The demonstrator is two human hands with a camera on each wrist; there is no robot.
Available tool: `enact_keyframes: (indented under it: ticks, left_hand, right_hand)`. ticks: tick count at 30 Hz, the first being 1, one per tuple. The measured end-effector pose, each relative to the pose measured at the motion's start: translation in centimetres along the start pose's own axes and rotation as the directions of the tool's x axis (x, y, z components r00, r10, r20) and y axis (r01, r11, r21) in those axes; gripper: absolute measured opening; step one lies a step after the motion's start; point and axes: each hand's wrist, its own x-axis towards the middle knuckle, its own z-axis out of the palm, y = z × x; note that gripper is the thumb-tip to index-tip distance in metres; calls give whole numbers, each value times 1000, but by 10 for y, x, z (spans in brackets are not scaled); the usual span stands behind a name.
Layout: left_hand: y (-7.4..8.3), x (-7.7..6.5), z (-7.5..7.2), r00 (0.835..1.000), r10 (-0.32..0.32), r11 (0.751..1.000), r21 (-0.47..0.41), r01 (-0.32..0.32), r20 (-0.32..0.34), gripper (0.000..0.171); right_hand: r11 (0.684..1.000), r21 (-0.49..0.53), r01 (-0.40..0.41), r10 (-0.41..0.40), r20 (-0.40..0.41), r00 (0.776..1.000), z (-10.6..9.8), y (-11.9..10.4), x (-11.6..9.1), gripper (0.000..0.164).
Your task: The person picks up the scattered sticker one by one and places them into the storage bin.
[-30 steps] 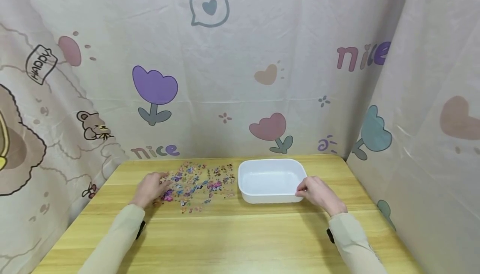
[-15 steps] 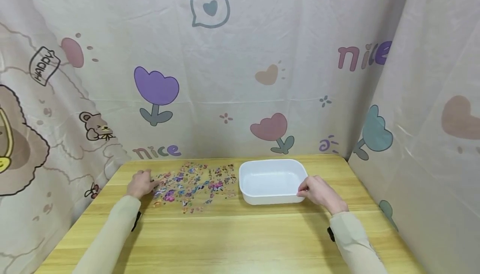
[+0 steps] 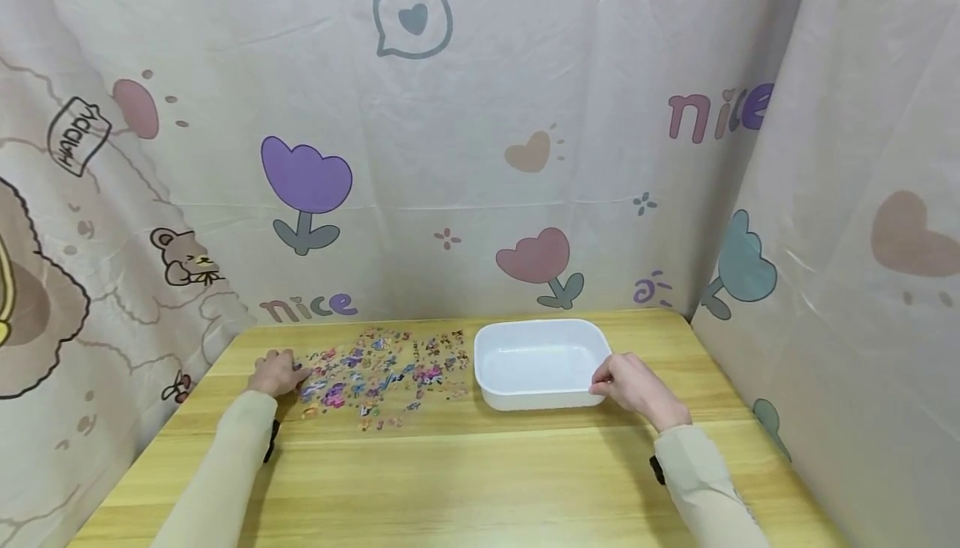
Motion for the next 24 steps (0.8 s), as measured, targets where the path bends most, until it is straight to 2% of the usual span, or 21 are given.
enact_keyframes:
  ticks: [7,13,17,24]
  left_hand:
    - [-6,4,-3,999,43,998,-49,-42,27,53]
    - [-1,6,-6,997,76,995,-62,-74,28,53]
    - [1,6,-5,998,61,996,-73,-58,34,55]
    - [-4,3,-5,1000,22,989,-149,-21,4,42]
  right_hand:
    - [1000,-8,22,-22,-3,1000,0,1,1,5]
    - [1000,-17,12,-12,-15,1000,-1,2,0,3]
    - [1000,-19,22,-22,-6,1000,-2,1,-1,4]
    - [1000,-4,9,-9,11,1000,-3,-3,3,5]
